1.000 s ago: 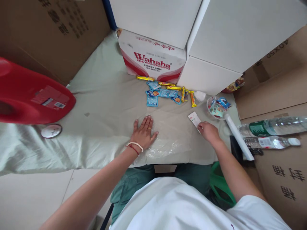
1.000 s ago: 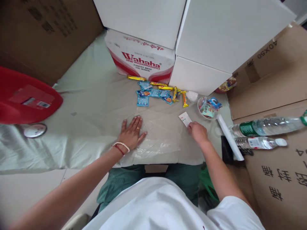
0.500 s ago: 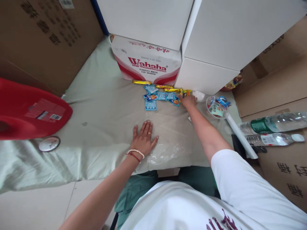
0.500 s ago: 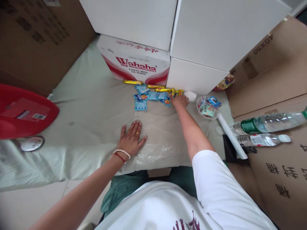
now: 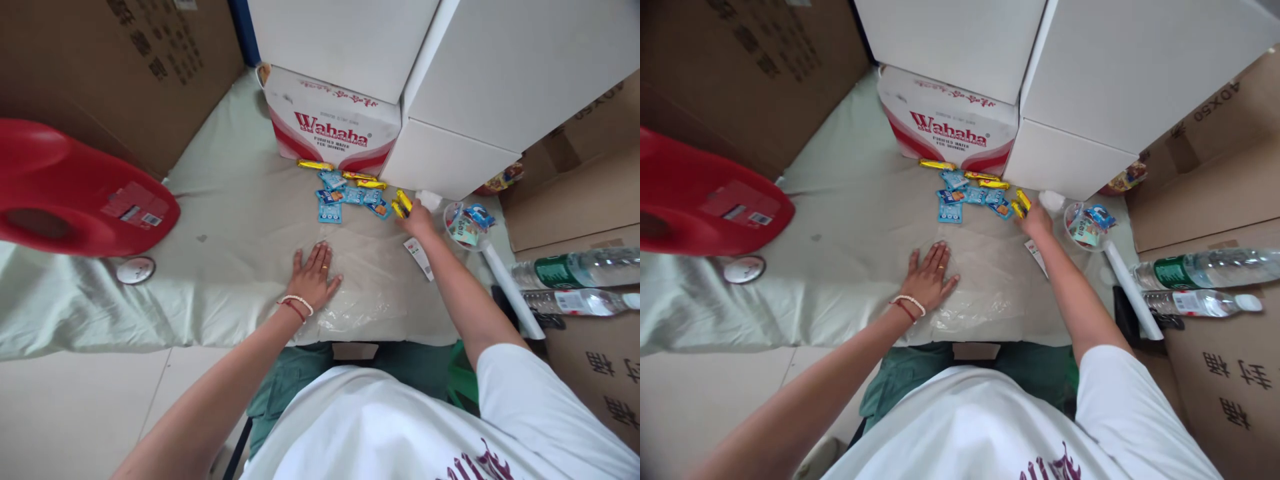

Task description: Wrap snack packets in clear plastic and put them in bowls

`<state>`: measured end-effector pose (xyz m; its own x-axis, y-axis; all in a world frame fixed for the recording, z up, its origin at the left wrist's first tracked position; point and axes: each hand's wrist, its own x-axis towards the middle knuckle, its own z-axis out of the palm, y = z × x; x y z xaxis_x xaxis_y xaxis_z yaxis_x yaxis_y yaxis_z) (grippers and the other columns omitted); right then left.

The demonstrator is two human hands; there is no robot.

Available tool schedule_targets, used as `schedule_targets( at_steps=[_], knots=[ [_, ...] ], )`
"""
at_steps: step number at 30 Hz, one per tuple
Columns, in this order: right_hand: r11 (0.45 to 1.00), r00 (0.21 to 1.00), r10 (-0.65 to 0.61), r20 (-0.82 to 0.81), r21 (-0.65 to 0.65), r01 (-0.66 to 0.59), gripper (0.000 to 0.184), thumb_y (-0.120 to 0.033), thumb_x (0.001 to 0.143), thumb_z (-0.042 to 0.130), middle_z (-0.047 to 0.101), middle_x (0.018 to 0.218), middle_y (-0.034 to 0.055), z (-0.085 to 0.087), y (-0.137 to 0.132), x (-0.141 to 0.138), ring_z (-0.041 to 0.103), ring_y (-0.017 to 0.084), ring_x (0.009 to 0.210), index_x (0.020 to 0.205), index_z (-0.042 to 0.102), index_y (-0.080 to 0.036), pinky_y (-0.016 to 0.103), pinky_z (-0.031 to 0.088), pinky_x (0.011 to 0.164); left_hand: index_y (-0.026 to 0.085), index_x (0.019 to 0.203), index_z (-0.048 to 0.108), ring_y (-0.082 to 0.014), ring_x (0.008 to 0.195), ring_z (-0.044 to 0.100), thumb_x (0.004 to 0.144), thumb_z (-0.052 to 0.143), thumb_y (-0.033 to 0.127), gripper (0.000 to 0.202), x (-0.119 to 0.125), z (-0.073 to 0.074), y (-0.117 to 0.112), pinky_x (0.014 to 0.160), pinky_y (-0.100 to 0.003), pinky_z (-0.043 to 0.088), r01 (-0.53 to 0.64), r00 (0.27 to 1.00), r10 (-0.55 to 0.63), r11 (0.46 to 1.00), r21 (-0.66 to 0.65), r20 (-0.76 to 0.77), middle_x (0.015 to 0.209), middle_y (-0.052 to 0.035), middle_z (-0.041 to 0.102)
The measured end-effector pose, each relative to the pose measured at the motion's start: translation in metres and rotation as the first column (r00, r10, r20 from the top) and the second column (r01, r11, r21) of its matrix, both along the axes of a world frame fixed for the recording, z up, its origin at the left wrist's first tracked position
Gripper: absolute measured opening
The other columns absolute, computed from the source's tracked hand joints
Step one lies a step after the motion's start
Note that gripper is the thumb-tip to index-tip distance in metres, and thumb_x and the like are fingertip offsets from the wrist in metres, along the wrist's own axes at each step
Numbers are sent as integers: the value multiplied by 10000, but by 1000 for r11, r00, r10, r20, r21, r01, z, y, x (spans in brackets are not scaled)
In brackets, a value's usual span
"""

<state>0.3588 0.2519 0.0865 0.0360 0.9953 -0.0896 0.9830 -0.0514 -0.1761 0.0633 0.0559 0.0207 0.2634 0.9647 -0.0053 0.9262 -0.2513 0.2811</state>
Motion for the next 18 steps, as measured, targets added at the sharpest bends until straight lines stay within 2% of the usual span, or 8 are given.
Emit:
schedule_targets(
  at_steps=[2, 4, 7, 10, 12, 14, 18],
  knots=[
    [993, 993, 103, -59, -55, -106, 591, -336, 819, 768, 745, 1172, 180, 3, -34, -8, 712, 315, 1011, 1355, 572, -181, 359, 521, 804, 104, 1684, 237, -293, 1650, 176, 1059, 261, 545, 766, 0, 0, 0, 1325, -604, -27, 3, 1000, -3, 1000, 4, -6, 1759, -155, 186],
    [943, 940, 300, -163, -99, -318, 577, -288, 817, 747, 745, 1196, 150, 4, -68, -21, 708, 290, 1012, 1356, 562, -197, 332, 507, 810, 95, 1682, 240, -287, 1650, 178, 1063, 245, 537, 761, 0, 0, 0, 1324, -602, -29, 0, 1000, 0, 1000, 4, -20, 1758, -155, 188],
    [815, 807, 519, -283, -119, -567, 548, -216, 804, 729, 733, 1231, 126, 4, -110, -39, 697, 268, 1052, 1330, 573, -205, 320, 496, 861, 96, 1678, 254, -283, 1647, 189, 1066, 233, 523, 747, 0, 1, 0, 1324, -598, -22, -4, 999, 4, 1000, -1, -36, 1757, -154, 199],
    [653, 657, 668, -349, -148, -743, 479, -212, 791, 743, 732, 1169, 119, 6, -143, -43, 687, 271, 1047, 1250, 611, -189, 332, 489, 888, 97, 1677, 259, -282, 1645, 196, 1065, 241, 513, 740, 1, 0, 0, 1324, -598, -10, -11, 999, 11, 1000, 8, -38, 1756, -155, 209],
    [559, 585, 719, -374, -187, -807, 485, -228, 777, 757, 722, 1147, 124, 9, -165, -36, 681, 273, 1018, 1237, 614, -172, 342, 487, 880, 94, 1675, 261, -281, 1645, 197, 1063, 252, 509, 739, 2, 0, 0, 1324, -598, -11, -12, 999, 13, 1000, 19, -36, 1755, -154, 214],
    [498, 557, 730, -396, -250, -830, 515, -230, 769, 748, 713, 1154, 129, 13, -189, -21, 677, 262, 966, 1259, 605, -159, 337, 486, 845, 89, 1675, 261, -282, 1645, 198, 1062, 259, 505, 741, 2, -1, -1, 1325, -597, -12, -9, 999, 10, 1000, 25, -32, 1754, -153, 221],
    [421, 590, 664, -460, -422, -803, 466, -216, 741, 717, 718, 1085, 100, 23, -232, 15, 665, 236, 864, 1199, 641, -172, 312, 478, 765, 88, 1679, 246, -298, 1644, 201, 1055, 276, 531, 766, 1, -1, -1, 1324, -606, -7, -12, 1000, 12, 1000, 20, -25, 1755, -158, 218]
  ],
)
